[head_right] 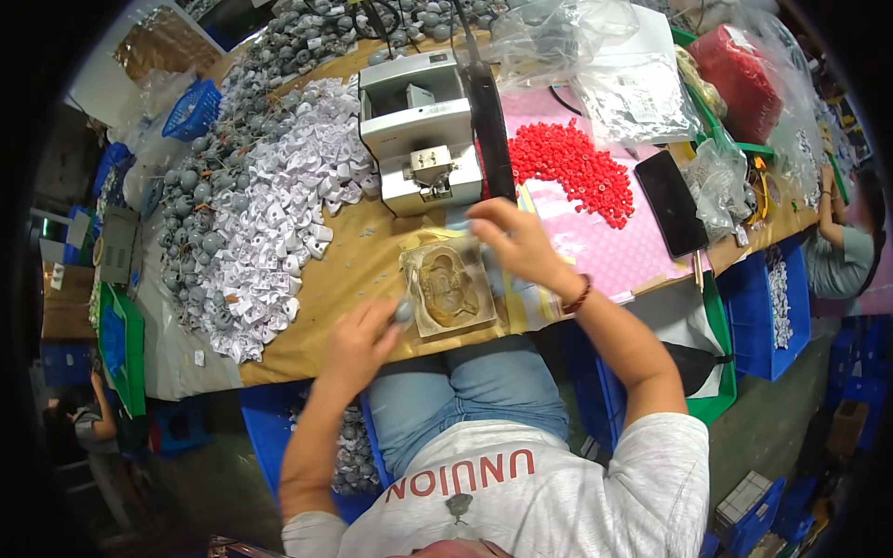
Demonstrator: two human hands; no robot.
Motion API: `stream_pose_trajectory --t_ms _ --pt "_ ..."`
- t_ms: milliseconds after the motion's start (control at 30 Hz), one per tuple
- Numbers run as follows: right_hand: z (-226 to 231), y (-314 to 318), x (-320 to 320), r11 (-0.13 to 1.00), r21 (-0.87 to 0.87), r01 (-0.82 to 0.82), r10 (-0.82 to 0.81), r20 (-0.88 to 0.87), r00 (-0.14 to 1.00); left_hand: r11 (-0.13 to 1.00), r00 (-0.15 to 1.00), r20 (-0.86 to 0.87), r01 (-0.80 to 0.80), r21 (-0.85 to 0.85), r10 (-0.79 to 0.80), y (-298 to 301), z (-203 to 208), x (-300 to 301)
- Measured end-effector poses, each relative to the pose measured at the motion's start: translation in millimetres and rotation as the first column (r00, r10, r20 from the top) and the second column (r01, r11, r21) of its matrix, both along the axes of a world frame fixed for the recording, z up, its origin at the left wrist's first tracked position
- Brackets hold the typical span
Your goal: Assembling small grey toy components using a mold and an electric screwdriver at a factory workbench.
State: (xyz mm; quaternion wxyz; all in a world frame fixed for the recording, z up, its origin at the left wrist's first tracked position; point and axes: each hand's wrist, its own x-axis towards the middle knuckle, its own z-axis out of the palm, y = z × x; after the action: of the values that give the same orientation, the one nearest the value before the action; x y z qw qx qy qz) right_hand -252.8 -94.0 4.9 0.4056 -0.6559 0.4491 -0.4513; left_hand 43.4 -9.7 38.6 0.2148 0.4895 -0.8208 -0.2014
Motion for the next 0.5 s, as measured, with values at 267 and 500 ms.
stream_pose_trajectory --t_ms 267,500 --pt "-32 -25 -122 0.922 -0.38 0.079 -0.377 -0.829 0.413 0.98 0.888 0.454 -0.148 0.132 0.073 -6 42 109" --pt "-52 -38 -124 0.926 -0.377 -0.001 -0.35 -0.862 0.367 0.879 0.887 0.27 -0.246 -0.409 0.375 -110 -35 70"
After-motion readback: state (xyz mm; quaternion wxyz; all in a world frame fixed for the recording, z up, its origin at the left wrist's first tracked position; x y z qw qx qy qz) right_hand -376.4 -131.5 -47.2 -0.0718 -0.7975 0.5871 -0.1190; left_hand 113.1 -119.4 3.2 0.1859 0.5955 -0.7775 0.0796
